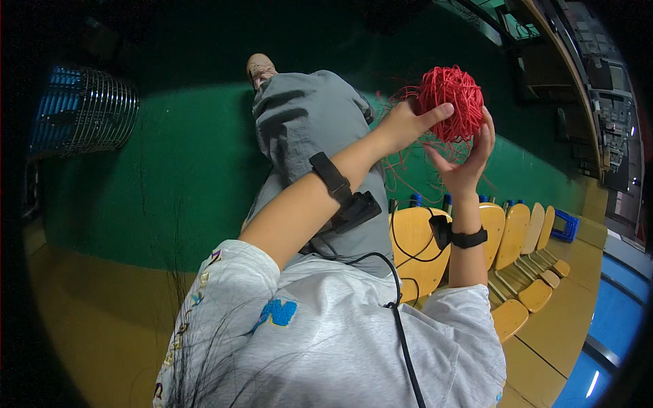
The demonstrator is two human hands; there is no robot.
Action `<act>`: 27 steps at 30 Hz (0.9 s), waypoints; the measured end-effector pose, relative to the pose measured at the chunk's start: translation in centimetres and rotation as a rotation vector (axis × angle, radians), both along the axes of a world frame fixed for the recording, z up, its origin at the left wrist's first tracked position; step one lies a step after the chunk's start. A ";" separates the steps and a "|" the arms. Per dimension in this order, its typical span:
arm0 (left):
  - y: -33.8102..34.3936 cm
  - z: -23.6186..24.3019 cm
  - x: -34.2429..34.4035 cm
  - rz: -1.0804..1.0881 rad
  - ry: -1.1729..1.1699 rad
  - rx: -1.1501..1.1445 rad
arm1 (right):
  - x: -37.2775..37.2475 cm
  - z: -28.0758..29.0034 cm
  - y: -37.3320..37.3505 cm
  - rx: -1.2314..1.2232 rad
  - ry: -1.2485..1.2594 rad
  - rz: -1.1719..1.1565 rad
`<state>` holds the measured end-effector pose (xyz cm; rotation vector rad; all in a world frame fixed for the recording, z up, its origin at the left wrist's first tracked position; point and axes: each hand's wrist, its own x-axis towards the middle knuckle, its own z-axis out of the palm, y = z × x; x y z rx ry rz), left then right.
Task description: The person winds red wire onto a ball by hand while seated, pulling more wire from a pile on the floor.
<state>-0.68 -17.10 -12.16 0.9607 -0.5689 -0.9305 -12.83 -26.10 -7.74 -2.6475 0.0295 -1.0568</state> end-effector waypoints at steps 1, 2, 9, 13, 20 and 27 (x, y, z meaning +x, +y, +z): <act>0.1 0.0 0.1 -0.015 -0.019 0.030 | -0.1 0.3 0.4 0.156 0.015 0.038; 0.1 0.1 0.0 -0.031 -0.038 0.058 | -0.4 0.4 0.4 0.154 0.016 0.036; 0.3 1.0 -0.2 -0.082 -0.049 -0.090 | -1.0 2.7 0.1 0.995 -0.314 -0.141; 0.5 1.5 0.1 -0.331 0.068 0.018 | -1.6 3.0 -0.6 1.836 0.038 0.080; 0.4 0.7 -0.9 -0.186 -0.214 -0.026 | -2.3 2.7 -0.5 1.884 0.009 0.182; -0.5 0.2 -0.5 -0.196 -0.238 0.105 | -2.1 2.7 -0.8 1.733 -0.097 -0.003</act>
